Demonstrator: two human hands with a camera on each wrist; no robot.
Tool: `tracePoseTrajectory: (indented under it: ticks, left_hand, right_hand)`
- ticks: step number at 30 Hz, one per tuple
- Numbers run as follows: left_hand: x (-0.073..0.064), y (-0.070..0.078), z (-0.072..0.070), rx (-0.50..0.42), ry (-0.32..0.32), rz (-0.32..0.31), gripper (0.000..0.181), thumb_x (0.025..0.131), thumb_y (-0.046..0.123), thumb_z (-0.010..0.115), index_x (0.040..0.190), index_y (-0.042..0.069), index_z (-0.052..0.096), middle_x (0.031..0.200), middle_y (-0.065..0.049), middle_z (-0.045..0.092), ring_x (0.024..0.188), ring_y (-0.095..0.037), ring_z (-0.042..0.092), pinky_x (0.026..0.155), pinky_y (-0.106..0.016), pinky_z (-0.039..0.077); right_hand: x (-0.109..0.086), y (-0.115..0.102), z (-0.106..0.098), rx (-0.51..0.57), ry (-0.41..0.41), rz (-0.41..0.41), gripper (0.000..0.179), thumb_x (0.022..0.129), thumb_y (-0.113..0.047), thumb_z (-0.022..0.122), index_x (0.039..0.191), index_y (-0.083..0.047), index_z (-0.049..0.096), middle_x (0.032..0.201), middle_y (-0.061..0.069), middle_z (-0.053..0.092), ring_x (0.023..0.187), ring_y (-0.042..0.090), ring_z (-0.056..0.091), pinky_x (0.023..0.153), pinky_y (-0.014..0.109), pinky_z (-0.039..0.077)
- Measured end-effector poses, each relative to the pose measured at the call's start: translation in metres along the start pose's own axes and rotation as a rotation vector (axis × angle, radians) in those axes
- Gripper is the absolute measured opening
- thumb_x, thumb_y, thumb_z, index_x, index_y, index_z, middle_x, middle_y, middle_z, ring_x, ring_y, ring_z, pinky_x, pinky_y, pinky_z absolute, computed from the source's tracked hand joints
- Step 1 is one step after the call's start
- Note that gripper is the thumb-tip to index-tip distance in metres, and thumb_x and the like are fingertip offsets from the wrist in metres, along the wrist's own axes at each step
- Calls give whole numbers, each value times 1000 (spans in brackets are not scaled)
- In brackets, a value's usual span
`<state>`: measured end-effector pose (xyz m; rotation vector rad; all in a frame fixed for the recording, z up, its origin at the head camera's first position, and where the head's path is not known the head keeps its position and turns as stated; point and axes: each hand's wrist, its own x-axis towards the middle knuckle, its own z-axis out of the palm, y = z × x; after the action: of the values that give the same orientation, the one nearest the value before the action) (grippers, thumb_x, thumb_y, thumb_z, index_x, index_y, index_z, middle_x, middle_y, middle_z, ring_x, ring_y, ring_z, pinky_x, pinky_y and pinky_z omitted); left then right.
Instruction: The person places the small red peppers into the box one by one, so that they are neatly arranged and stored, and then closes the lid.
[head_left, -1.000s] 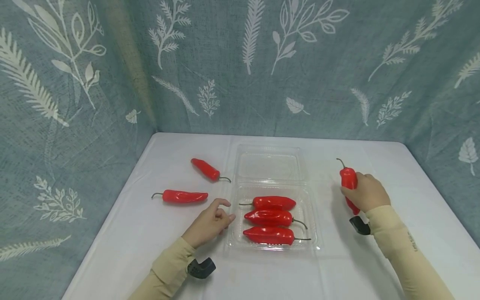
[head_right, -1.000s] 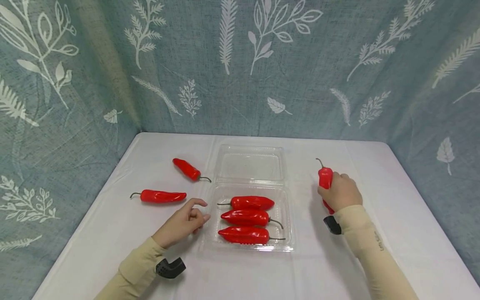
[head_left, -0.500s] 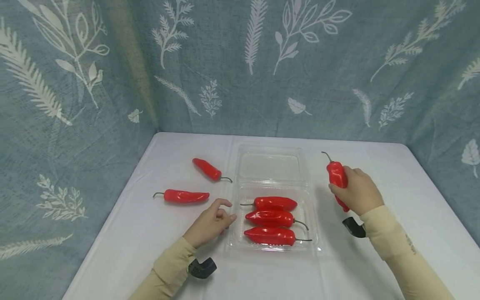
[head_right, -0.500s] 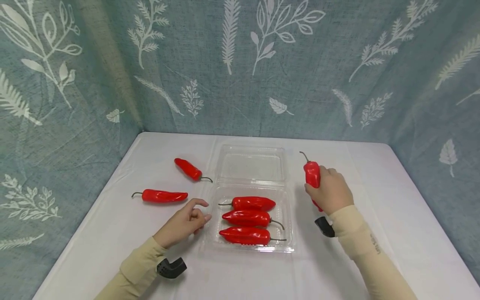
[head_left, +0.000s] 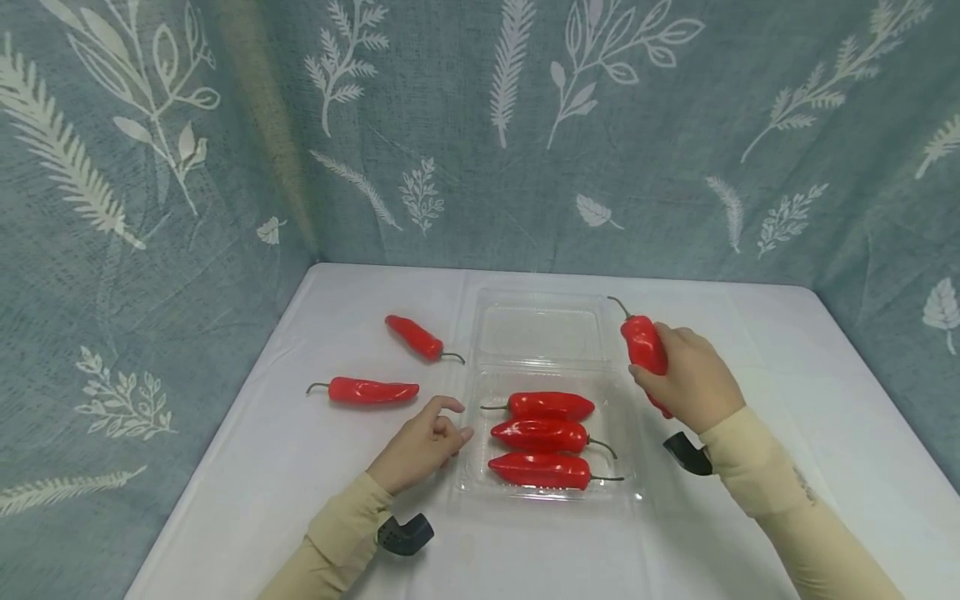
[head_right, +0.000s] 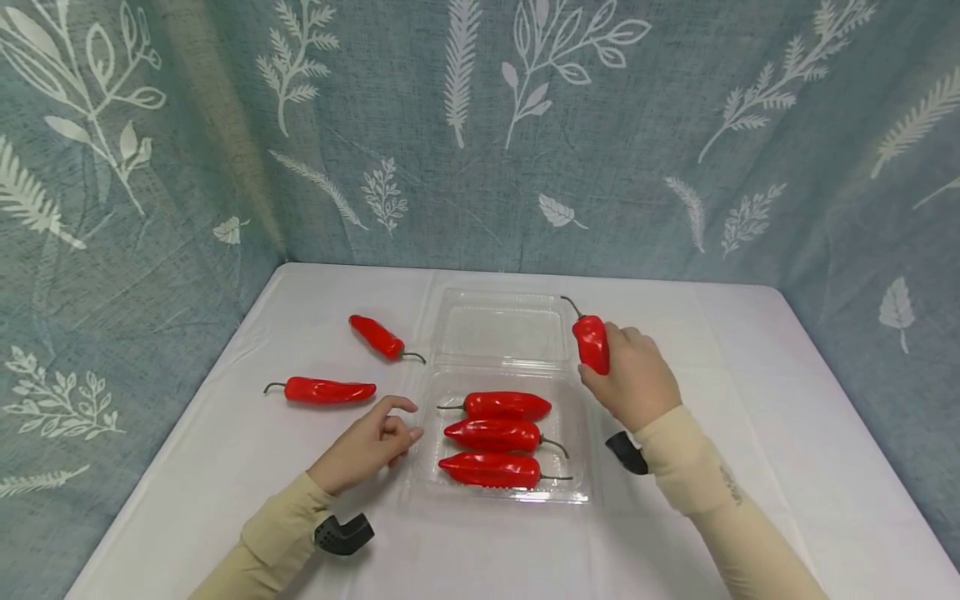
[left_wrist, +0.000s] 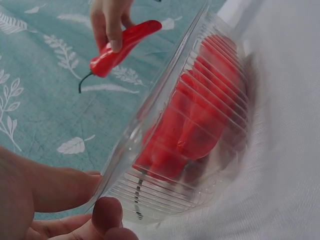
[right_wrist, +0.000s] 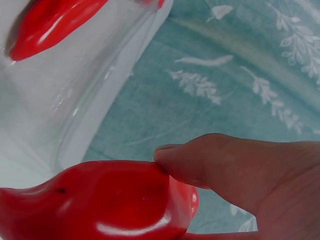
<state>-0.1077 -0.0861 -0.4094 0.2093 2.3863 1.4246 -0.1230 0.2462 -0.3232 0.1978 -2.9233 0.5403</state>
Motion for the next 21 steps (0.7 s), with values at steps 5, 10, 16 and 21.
tracePoseTrajectory:
  ticks: [5, 10, 16, 21]
  left_hand:
    - [0, -1, 0, 11, 2, 0, 40, 93, 24, 62, 125, 7, 47, 69, -5, 55, 61, -14, 49, 58, -26, 39]
    - [0, -1, -1, 8, 1, 3, 39, 93, 24, 62, 125, 7, 47, 69, -6, 55, 61, -14, 49, 58, -26, 39]
    - [0, -1, -1, 5, 3, -2, 39, 93, 23, 62, 125, 7, 46, 69, -4, 55, 62, -14, 49, 58, -26, 40]
    - [1, -1, -1, 9, 0, 3, 39, 93, 23, 61, 125, 6, 46, 67, -2, 53, 61, -14, 48, 57, -27, 40]
  right_hand:
    - [0, -11, 0, 1, -1, -34, 60, 82, -17, 71, 129, 12, 47, 109, 29, 59, 92, 43, 59, 72, 53, 55]
    - [2, -21, 2, 5, -20, -86, 61, 82, -17, 72, 130, 11, 46, 110, 28, 59, 95, 42, 59, 74, 51, 55]
    - [8, -32, 8, -18, -42, -185, 66, 77, -16, 78, 131, 8, 47, 110, 24, 62, 96, 37, 60, 76, 47, 56]
    - [11, -42, 11, -33, -70, -259, 68, 75, -17, 80, 131, 4, 49, 109, 20, 64, 95, 34, 60, 75, 45, 56]
